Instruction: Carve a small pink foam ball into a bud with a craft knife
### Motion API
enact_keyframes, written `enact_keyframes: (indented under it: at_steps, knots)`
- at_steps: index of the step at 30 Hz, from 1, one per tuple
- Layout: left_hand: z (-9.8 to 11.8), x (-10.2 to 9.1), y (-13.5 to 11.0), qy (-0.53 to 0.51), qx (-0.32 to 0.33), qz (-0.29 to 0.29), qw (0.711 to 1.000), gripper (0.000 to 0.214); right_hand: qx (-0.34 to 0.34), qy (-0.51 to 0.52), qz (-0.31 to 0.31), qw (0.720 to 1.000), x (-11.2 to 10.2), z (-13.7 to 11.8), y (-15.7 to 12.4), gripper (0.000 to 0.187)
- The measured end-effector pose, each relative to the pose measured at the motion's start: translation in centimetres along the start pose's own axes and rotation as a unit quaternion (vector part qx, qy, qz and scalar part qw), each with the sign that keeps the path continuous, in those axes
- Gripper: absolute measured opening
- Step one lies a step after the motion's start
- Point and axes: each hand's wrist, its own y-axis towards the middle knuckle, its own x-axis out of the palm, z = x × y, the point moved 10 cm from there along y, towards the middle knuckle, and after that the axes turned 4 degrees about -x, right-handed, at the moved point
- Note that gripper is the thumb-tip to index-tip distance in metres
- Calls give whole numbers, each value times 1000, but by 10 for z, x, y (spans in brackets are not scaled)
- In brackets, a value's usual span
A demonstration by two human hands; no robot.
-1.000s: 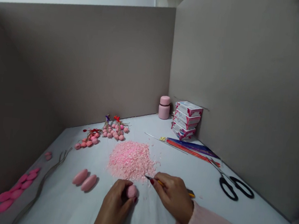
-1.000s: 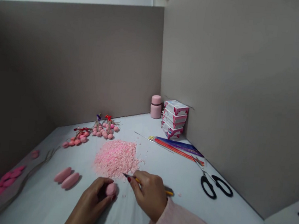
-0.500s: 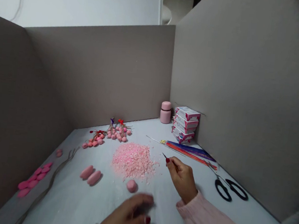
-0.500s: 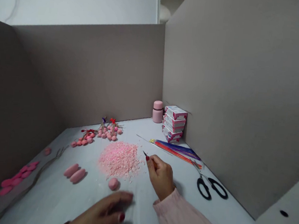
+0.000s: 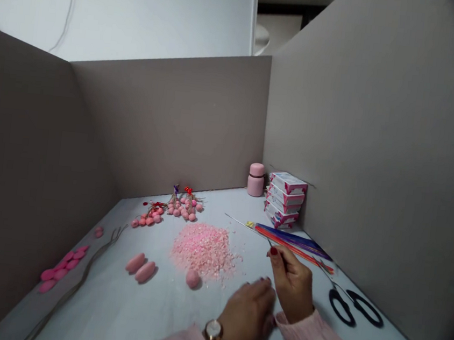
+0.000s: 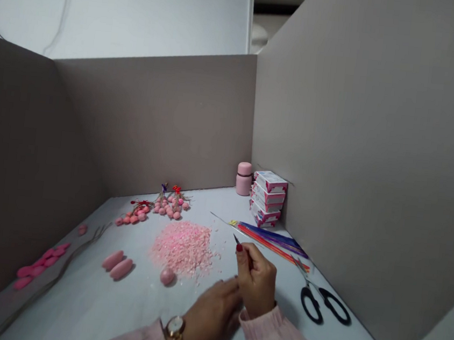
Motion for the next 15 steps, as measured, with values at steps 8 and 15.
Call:
enact_keyframes:
  at_steps: [8,15]
  knots:
    - [-53,-82,-50,33,-95,228,969,36,-1,-2,-90,996,25,-8,-12,30]
    - [-126,-116,-110,20,-188,355,916,21,-52,16,-214,975,66,-18,-40,34]
